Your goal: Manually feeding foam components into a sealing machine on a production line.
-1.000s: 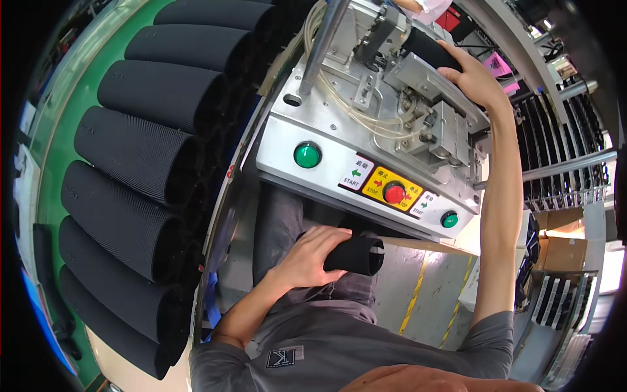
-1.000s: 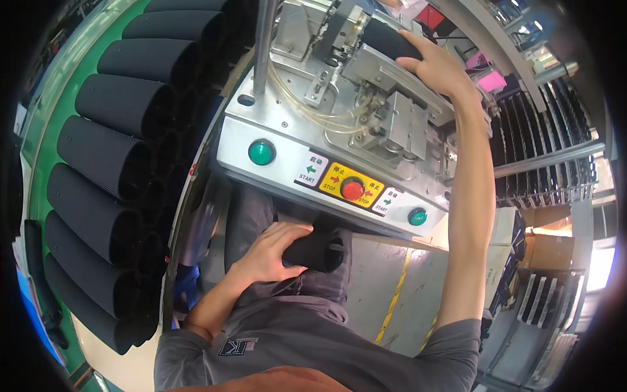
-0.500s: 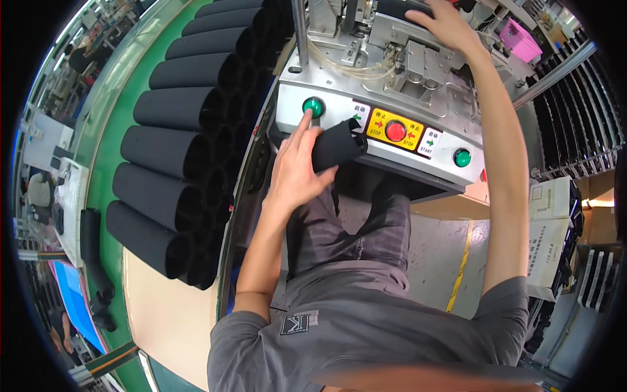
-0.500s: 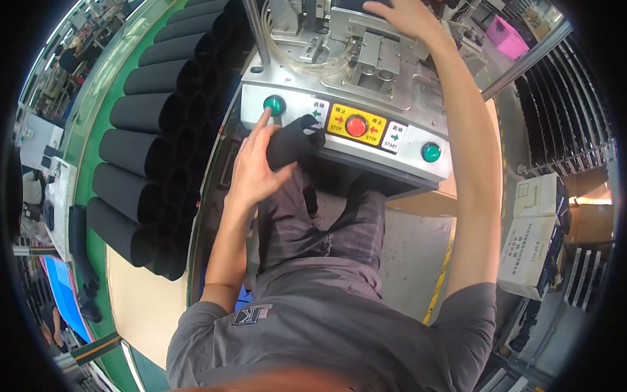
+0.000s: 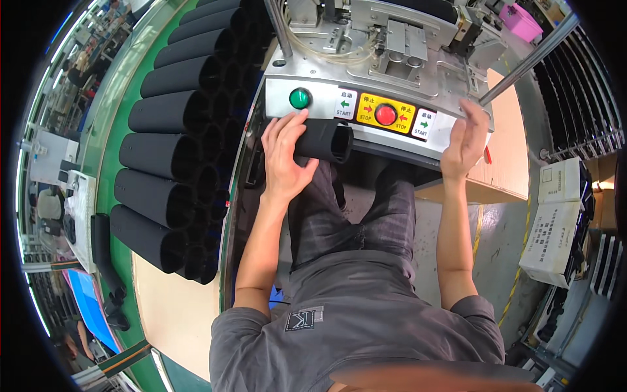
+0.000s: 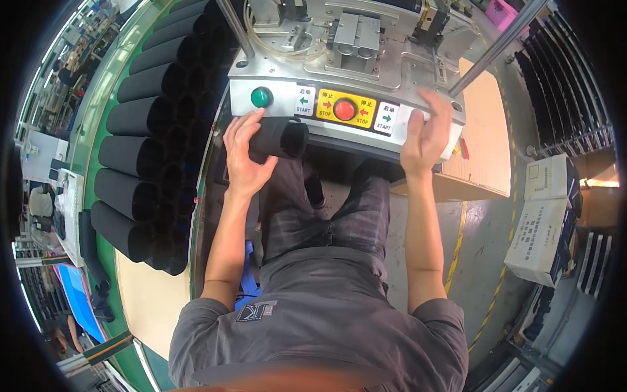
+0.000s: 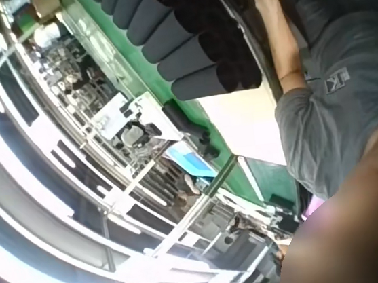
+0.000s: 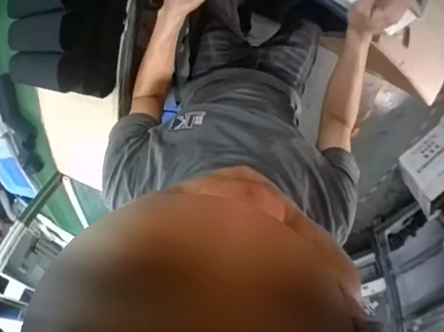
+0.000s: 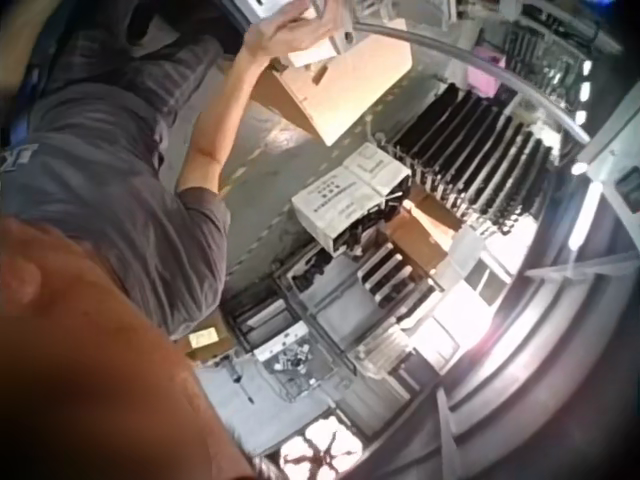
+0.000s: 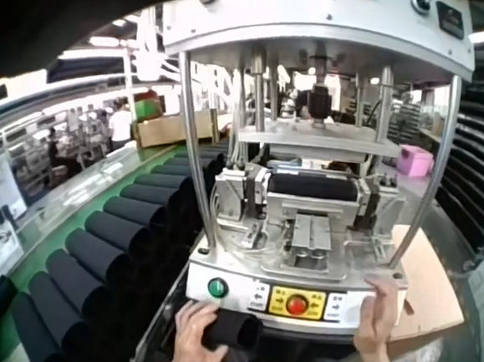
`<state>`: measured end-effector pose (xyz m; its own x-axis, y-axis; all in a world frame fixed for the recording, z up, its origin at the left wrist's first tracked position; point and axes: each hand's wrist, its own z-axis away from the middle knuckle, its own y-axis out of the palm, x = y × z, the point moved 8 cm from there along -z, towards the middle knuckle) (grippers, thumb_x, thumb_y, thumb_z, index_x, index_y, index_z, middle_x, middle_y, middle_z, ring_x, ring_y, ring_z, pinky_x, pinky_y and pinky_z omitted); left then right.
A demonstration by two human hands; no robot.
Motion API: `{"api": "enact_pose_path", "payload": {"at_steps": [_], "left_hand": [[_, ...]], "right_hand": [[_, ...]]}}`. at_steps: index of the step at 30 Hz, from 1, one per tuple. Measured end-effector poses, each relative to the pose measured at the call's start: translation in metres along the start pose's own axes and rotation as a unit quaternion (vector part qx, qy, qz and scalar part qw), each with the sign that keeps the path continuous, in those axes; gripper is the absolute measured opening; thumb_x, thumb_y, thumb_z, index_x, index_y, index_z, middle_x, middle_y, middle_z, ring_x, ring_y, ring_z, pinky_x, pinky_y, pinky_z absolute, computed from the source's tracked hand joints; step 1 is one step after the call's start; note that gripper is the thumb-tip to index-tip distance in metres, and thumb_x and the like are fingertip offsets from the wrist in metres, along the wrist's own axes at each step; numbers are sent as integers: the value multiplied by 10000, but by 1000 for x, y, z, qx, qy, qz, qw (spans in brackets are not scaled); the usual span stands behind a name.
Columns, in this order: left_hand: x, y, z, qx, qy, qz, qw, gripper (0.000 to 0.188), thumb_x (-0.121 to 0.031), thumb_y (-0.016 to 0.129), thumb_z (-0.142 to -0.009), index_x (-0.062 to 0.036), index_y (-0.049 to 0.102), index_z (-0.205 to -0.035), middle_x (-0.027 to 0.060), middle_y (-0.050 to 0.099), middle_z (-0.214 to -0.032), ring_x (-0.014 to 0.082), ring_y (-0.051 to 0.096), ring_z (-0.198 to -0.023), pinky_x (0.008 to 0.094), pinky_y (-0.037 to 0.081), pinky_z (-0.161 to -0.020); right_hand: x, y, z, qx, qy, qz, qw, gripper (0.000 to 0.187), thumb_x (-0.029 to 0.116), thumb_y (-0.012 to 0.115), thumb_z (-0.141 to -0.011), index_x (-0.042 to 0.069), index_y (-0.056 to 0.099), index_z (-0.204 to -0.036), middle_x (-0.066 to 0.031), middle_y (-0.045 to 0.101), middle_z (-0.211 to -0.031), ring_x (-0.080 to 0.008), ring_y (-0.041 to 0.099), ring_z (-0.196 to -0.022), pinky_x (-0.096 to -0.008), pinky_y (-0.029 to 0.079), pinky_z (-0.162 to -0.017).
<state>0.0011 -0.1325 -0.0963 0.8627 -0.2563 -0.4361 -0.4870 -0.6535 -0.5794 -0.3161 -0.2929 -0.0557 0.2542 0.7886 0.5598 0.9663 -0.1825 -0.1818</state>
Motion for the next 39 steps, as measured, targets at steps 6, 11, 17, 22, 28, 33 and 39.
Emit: {"api": "enact_pose_path", "payload": {"at_steps": [6,11,17,22,28,33,39], "left_hand": [[-26,-5,5,-115,79,-12,990,667,20,850,-729,-63,594,-1340,114,708,-1500,371,644,-1373,546,409,-1259],[-22,-11,-1,-144,-35,184,972,596,-70,815,-856,-58,587,-1407,152,719,-1460,364,674,-1340,517,477,-1200],[-5,28,0,-117,-363,622,684,549,-389,673,-1063,-60,586,-1494,198,737,-1390,349,715,-1277,484,558,-1113],[-14,43,-2,-111,-425,685,581,594,-515,593,-1103,-74,605,-1500,197,752,-1352,342,744,-1224,464,581,-1066],[-7,37,22,-135,-405,684,592,535,-488,593,-1114,-84,631,-1462,156,763,-1312,311,754,-1174,422,580,-1020],[-93,-52,-17,-170,-279,605,726,419,-161,664,-1092,-71,579,-1492,72,707,-1263,164,673,-1085,312,519,-954],[-193,-271,-15,-105,-144,521,835,476,-41,782,-1021,-20,597,-1459,162,720,-1355,220,704,-1225,416,541,-1158]], "right_hand": [[-2,42,80,147,231,-226,935,258,11,584,-1081,-17,688,-1315,-106,735,-1045,-182,685,-927,-297,542,-902],[22,71,125,206,341,-336,853,238,82,586,-1118,-31,691,-1300,-117,737,-979,-175,673,-895,-277,517,-875],[35,86,148,292,404,-395,772,208,128,648,-1110,-24,712,-1237,-117,741,-963,-181,679,-877,-301,544,-872],[55,107,142,319,417,-443,727,158,133,676,-1095,-17,713,-1125,-115,741,-936,-185,686,-856,-305,552,-858],[60,117,142,318,403,-407,756,117,90,657,-1063,-15,683,-1020,-111,739,-890,-190,680,-809,-285,547,-797],[71,110,143,281,349,-364,816,290,77,607,-1033,-56,754,-1245,-70,782,-1052,-160,662,-911,-280,525,-842],[101,146,136,389,298,-468,735,382,294,547,-1184,-37,732,-1225,-95,726,-1004,-178,660,-915,-306,532,-898]]}}
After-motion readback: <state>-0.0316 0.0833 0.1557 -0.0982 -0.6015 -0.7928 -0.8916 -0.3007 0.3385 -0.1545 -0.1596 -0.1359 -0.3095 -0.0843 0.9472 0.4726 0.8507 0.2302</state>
